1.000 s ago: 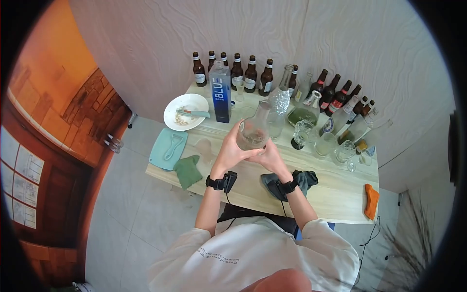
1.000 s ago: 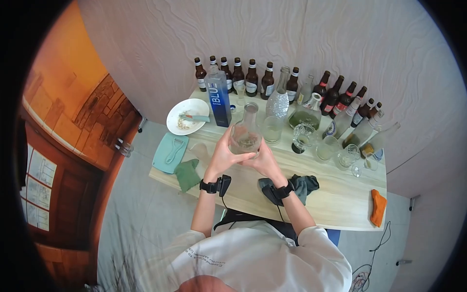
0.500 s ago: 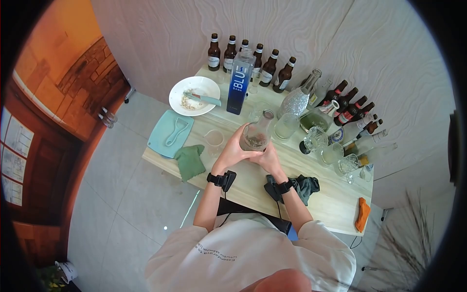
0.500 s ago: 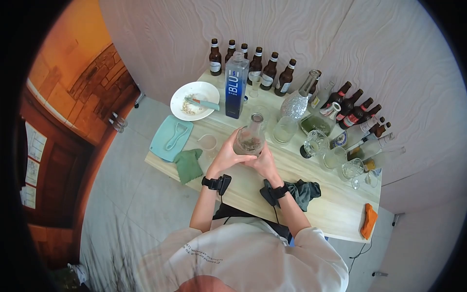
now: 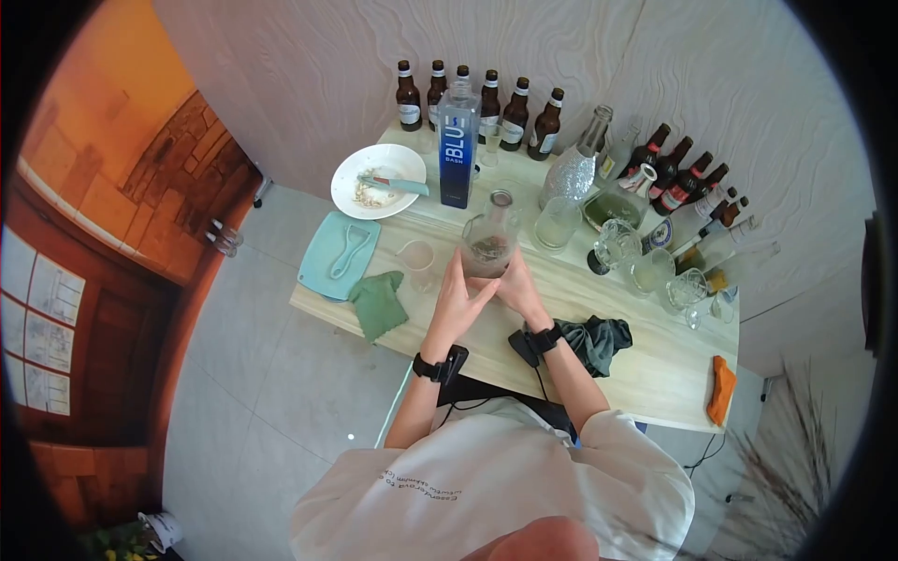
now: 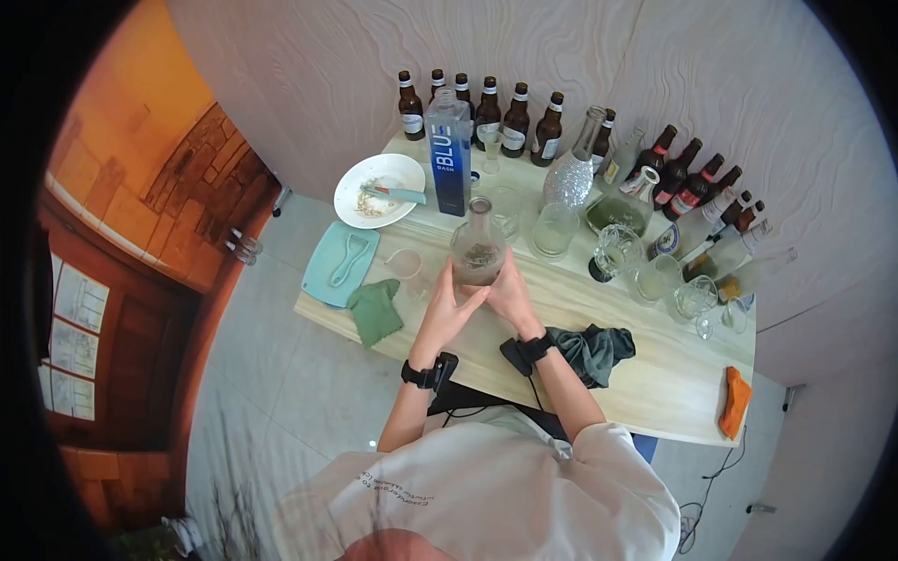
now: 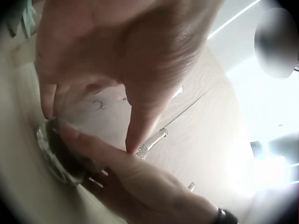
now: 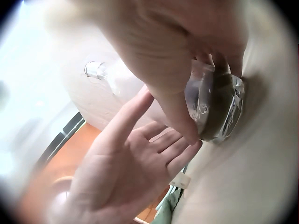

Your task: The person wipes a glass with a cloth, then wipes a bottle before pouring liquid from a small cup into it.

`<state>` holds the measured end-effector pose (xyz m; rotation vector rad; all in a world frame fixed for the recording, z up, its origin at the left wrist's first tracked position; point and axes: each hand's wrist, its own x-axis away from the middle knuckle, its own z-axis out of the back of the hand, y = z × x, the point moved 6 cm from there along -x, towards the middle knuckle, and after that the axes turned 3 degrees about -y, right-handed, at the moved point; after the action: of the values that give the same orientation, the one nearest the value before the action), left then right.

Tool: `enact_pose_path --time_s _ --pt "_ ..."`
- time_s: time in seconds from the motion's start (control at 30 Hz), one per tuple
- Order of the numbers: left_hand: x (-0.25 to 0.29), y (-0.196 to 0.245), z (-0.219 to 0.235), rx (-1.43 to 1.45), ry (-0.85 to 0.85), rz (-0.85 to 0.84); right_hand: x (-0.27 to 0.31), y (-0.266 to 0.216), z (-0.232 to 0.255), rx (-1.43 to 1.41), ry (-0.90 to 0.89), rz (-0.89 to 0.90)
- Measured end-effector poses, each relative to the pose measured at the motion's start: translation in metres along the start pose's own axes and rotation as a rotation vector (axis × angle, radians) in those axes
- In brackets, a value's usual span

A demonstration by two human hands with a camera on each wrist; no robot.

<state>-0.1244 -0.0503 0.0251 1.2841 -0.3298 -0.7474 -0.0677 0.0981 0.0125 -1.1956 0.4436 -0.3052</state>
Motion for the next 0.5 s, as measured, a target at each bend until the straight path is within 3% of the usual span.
enact_pose_path --time_s 0.23,0.33,0.43,0.5 --pt "0.054 -0.002 0.010 -0.191 0.035 0.163 -0.011 -0.020 -0.026 0.094 -0.012 -0.065" --pt "0.069 -0.027 0.029 -0.208 0.073 0.159 -0.015 -0.021 -0.031 0.158 -0.062 -0.027" --pt "0.076 -0.028 0.060 -0.122 0.233 0.229 -0.004 -0.012 -0.032 0.238 -0.070 0.005" --pt "0.072 -0.022 0.077 -0.167 0.395 0.188 0.012 -0.002 -0.022 0.267 -0.051 -0.007"
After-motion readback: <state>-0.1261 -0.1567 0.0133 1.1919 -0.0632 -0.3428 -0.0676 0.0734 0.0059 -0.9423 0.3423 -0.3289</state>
